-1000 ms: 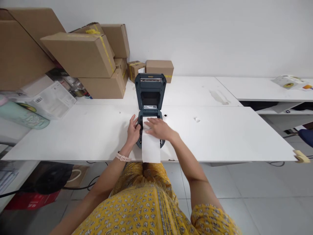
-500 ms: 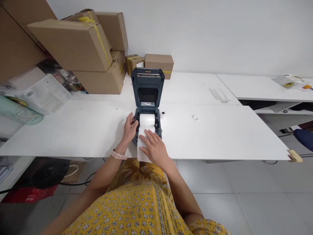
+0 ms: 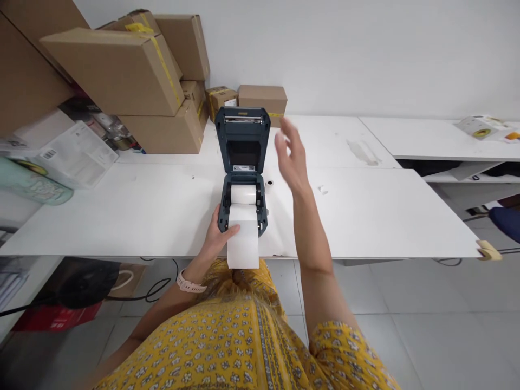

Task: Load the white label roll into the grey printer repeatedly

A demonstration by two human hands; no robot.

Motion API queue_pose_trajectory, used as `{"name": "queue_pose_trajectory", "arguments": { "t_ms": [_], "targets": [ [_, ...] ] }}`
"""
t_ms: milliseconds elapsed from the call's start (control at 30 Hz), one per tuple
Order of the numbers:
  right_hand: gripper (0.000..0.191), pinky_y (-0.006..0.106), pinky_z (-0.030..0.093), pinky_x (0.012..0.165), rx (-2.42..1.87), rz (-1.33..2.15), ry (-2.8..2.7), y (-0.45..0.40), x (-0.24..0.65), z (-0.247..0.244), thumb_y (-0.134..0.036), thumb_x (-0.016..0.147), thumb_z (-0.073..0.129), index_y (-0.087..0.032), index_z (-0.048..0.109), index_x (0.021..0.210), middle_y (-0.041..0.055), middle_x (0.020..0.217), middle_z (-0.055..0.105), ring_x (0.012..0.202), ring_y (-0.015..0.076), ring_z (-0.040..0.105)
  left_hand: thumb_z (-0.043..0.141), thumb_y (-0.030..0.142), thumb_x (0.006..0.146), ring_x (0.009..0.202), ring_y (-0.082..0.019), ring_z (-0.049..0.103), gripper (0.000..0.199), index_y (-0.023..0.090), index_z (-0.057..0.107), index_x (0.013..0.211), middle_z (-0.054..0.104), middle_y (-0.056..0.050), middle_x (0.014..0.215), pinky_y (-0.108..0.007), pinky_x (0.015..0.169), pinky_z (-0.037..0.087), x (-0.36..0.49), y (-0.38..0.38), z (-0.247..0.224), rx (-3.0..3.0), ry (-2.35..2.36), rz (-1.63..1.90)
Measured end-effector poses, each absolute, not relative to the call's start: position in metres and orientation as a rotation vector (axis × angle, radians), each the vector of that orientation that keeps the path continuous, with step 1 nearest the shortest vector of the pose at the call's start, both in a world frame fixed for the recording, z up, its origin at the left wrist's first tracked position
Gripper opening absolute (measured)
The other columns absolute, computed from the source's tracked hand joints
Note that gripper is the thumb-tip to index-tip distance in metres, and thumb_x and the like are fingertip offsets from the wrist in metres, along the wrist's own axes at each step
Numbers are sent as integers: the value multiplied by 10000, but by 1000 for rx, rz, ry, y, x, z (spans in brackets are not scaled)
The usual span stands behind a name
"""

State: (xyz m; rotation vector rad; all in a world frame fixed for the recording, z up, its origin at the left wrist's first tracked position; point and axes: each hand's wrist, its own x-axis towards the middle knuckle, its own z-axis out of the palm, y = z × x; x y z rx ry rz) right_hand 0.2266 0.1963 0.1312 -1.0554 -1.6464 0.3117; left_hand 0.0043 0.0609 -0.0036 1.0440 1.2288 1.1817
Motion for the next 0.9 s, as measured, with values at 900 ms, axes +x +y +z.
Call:
{"name": "queue_pose_trajectory", "arguments": {
  "t_ms": [900],
  "targets": [
    [382,539,442,1145,-1293,481,-1331,54,166,8,-445,967,518,-315,601,1317,98,1286,658,1316,289,563,641,622,859,1538,-305,313,873,306,261,1579,293,-106,1676,-473,1239,335,-3,58,6,1011,1265,1250]
  ]
}}
